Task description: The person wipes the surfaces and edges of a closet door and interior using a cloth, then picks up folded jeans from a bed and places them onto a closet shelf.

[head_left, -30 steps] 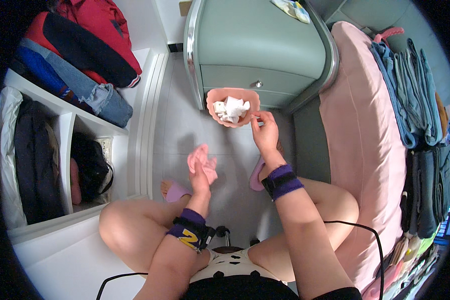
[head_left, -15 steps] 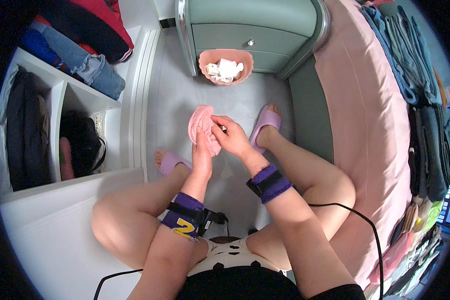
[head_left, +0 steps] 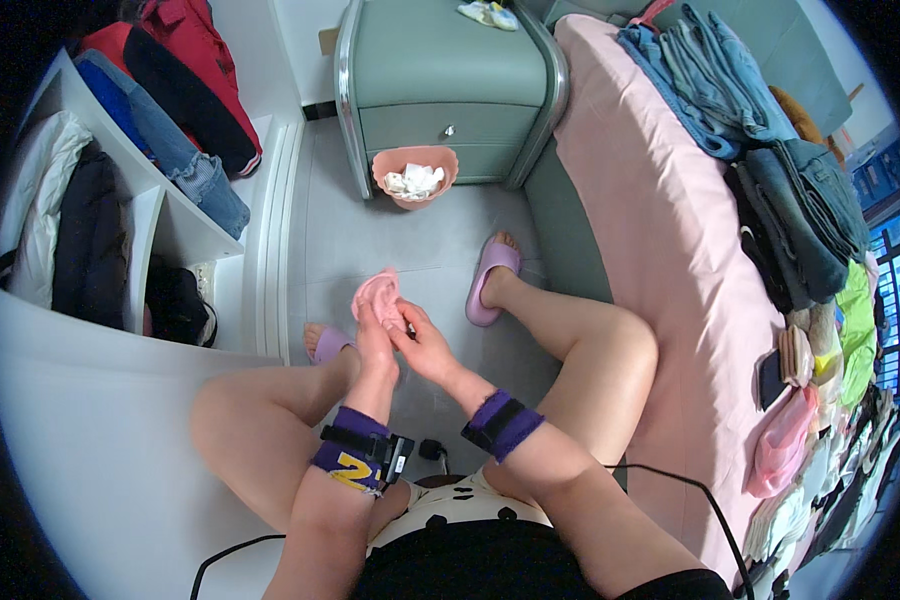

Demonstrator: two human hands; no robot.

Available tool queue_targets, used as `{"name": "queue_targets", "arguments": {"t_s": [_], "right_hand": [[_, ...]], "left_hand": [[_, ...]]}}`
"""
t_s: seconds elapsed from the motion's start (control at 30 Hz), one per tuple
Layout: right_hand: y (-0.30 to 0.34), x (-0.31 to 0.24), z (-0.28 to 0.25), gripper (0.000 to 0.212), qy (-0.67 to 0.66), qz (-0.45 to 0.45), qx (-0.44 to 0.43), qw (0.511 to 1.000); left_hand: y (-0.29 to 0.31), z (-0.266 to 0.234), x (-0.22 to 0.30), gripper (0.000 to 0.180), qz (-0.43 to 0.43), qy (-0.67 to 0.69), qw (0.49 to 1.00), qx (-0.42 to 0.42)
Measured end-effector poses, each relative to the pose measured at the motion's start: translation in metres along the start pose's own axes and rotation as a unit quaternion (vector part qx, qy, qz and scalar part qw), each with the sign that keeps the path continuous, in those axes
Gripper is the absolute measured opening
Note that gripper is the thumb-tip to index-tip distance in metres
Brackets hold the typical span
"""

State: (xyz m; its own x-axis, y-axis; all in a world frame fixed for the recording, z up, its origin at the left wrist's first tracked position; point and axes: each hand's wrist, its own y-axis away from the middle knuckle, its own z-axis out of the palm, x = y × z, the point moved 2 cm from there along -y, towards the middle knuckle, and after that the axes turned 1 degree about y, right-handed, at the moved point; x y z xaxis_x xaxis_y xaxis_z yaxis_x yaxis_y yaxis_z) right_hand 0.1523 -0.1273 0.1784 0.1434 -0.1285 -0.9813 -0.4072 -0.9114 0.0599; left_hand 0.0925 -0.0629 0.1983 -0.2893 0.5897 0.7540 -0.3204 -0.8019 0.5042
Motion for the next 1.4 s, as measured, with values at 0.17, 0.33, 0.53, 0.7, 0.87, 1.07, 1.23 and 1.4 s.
{"name": "queue_targets", "arguments": {"t_s": [0.17,0.33,0.53,0.7,0.87,1.07,1.23,1.4], "right_hand": [[0.012,-0.034,0.011,0.033,-0.064,-0.029,-0.017,0.997],[0.014,-0.055,0.027,0.026,-0.169,0.015,-0.046,0.984],[-0.023,-0.081,0.049,0.048,-0.235,-0.023,-0.061,0.970],[-0.073,-0.086,0.077,0.056,-0.380,-0.002,-0.102,0.919],[-0.108,-0.167,0.113,0.054,-0.367,-0.084,-0.216,0.901],[-0.115,-0.252,0.192,0.061,-0.178,-0.294,-0.346,0.873],[-0.102,-0.238,0.221,0.063,-0.151,-0.239,-0.501,0.818],[-0.125,-0.188,0.232,0.063,-0.084,-0.195,-0.629,0.748]], "left_hand": [[0.020,-0.016,0.030,0.051,0.016,0.092,0.995,0.039],[0.028,-0.032,0.077,0.042,0.117,0.074,0.988,0.063],[0.032,-0.016,0.122,0.042,0.263,-0.021,0.960,-0.096],[0.038,0.005,0.146,0.039,0.170,-0.071,0.983,0.007],[0.059,0.002,0.211,0.050,0.274,-0.118,0.952,0.062],[0.104,-0.053,0.255,0.051,0.381,-0.135,0.903,0.149],[0.126,-0.098,0.239,0.052,0.327,-0.178,0.893,0.254],[0.107,-0.127,0.216,0.051,0.259,-0.192,0.926,0.198]]}}
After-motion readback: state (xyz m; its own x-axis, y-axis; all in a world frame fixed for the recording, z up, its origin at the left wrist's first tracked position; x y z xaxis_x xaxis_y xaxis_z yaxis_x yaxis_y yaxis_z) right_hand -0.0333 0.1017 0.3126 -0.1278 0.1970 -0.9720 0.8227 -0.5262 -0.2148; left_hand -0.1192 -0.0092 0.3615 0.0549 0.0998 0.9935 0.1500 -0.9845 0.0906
